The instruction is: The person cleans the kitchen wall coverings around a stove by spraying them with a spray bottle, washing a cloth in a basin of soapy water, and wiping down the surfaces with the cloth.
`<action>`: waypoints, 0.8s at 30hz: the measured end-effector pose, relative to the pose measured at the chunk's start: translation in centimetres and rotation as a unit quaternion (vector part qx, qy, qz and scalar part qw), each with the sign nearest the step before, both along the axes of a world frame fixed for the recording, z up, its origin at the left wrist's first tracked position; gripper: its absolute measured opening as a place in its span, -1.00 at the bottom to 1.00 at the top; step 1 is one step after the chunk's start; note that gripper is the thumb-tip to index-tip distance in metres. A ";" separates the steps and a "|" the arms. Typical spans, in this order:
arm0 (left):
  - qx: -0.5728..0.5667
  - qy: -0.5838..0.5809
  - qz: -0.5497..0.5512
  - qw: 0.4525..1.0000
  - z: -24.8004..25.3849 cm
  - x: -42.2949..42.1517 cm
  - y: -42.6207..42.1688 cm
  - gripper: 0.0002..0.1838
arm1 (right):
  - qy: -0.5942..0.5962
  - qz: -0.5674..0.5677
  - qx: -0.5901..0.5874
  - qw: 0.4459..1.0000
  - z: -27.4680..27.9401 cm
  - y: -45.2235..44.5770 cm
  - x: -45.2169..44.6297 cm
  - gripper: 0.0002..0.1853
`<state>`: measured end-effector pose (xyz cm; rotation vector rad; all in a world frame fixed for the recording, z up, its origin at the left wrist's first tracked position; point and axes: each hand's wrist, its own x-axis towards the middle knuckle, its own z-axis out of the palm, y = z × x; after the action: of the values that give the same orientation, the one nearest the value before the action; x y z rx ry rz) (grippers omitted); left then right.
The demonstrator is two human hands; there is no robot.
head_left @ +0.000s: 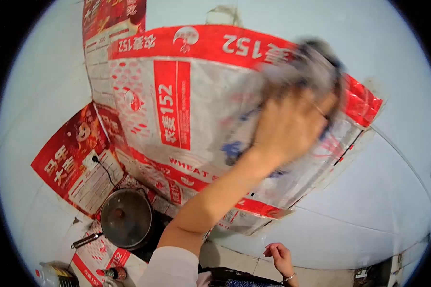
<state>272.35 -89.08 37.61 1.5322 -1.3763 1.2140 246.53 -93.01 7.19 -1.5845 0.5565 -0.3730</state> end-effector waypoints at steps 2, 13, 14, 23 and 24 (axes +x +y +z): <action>0.049 0.004 -0.085 0.995 -3.0 -0.6 -1.8 -0.40 | 0.000 0.003 -0.030 1.000 -0.6 -0.6 0.4 -0.75; -0.263 0.159 0.275 0.911 -17.4 20.8 11.6 -0.53 | 0.022 -0.009 -0.031 0.999 0.4 -0.4 -0.1 -0.77; -0.328 0.230 0.185 0.897 -18.7 21.0 11.7 -0.53 | 0.031 -0.013 -0.028 0.999 0.5 -0.3 -0.7 -0.77; -0.231 0.541 0.068 0.806 -27.1 -0.1 -0.3 -0.69 | 0.013 -0.024 -0.064 0.998 2.5 -0.5 -1.4 -0.79; -0.064 0.327 0.108 0.937 -28.1 -2.4 -0.3 -0.74 | 0.008 -0.015 -0.077 0.997 2.6 -0.5 -1.2 -0.79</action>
<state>269.97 -89.38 9.49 1.8037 -0.6931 0.7763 245.30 -93.56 9.78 -1.7308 0.5759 -0.4345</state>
